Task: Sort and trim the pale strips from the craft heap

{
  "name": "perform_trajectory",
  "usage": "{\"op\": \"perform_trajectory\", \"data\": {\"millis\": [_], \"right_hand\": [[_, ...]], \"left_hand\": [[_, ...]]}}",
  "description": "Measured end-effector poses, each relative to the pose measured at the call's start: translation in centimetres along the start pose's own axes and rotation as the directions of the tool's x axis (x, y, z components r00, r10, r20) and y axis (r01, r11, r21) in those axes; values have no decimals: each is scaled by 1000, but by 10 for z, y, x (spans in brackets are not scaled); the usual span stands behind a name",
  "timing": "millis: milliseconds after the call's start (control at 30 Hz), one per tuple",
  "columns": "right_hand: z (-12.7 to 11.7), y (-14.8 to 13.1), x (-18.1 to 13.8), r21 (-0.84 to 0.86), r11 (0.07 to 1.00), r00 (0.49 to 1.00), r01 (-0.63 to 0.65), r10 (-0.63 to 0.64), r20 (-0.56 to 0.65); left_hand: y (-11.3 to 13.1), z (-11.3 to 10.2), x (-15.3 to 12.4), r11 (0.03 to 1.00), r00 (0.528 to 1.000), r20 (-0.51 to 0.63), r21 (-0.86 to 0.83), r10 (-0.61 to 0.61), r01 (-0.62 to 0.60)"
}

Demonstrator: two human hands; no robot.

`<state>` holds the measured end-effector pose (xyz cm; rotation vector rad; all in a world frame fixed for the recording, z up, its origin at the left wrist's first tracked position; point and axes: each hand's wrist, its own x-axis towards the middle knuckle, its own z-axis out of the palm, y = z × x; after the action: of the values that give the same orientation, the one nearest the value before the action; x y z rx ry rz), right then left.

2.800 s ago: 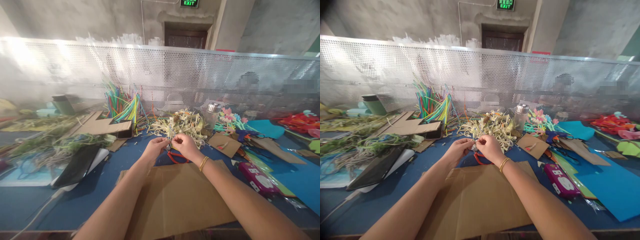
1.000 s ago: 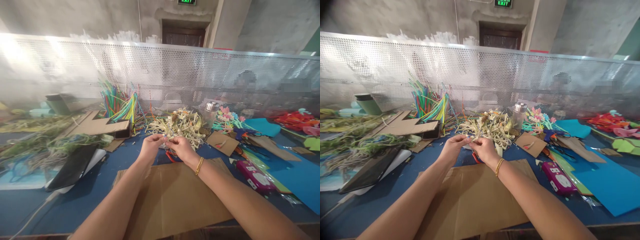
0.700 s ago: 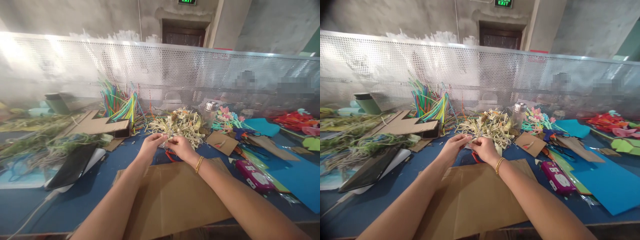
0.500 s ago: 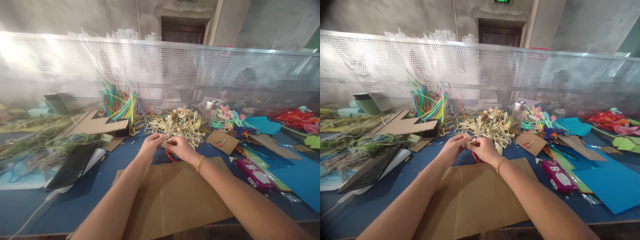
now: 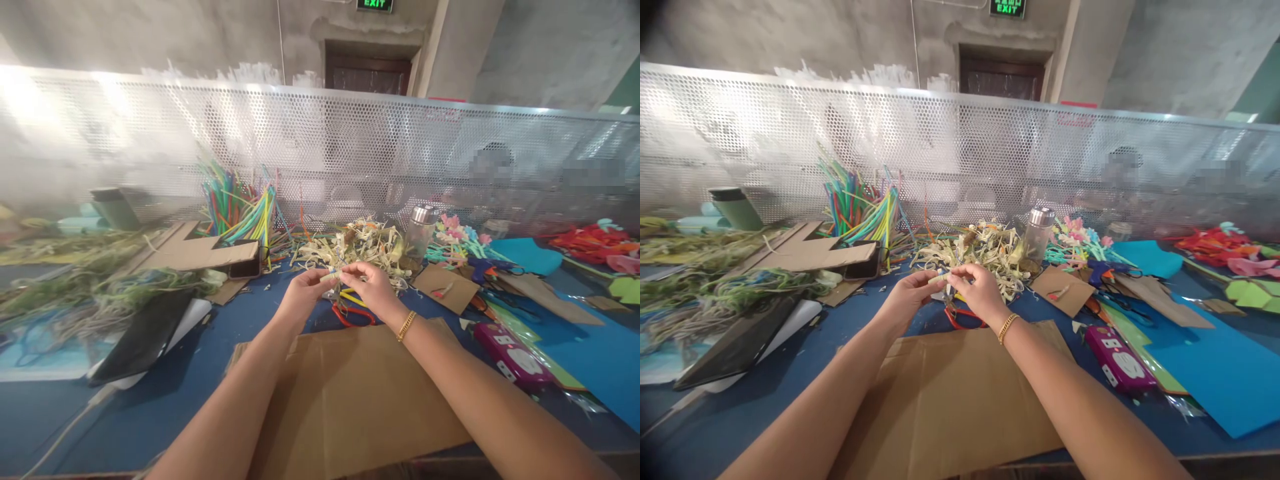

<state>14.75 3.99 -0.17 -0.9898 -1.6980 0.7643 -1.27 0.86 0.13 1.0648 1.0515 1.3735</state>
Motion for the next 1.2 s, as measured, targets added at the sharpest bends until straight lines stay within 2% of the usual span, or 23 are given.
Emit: {"op": "perform_trajectory", "data": {"millis": [233,633,767,867,967,1033,1200], "right_hand": [[9,1,-4,2,998,998,60,-60,-5],[15,1,-6,135,990,999,47,-45,-14],[13,1,-6,141,990,1000,10,-9,-6],[12,-1,-6,230,971,998,-70,69,13],[14,-3,-8,309,931,979,-195,167,115],[15,-3,-9,302,922,964,-242,194,179],[18,3,-9,234,952,969,-198,154,195]], "left_hand": [[0,2,-2,999,1000,-9,35,-26,26],[-1,4,-4,996,999,19,-78,-48,49],[-1,1,-2,996,997,28,-66,-66,68],[-2,-1,0,994,998,15,-91,-62,63],[-3,-3,2,990,998,-31,-133,-47,42],[-3,-4,3,987,997,-70,-158,-44,33],[-2,-4,3,982,994,-97,-187,-41,22]]}}
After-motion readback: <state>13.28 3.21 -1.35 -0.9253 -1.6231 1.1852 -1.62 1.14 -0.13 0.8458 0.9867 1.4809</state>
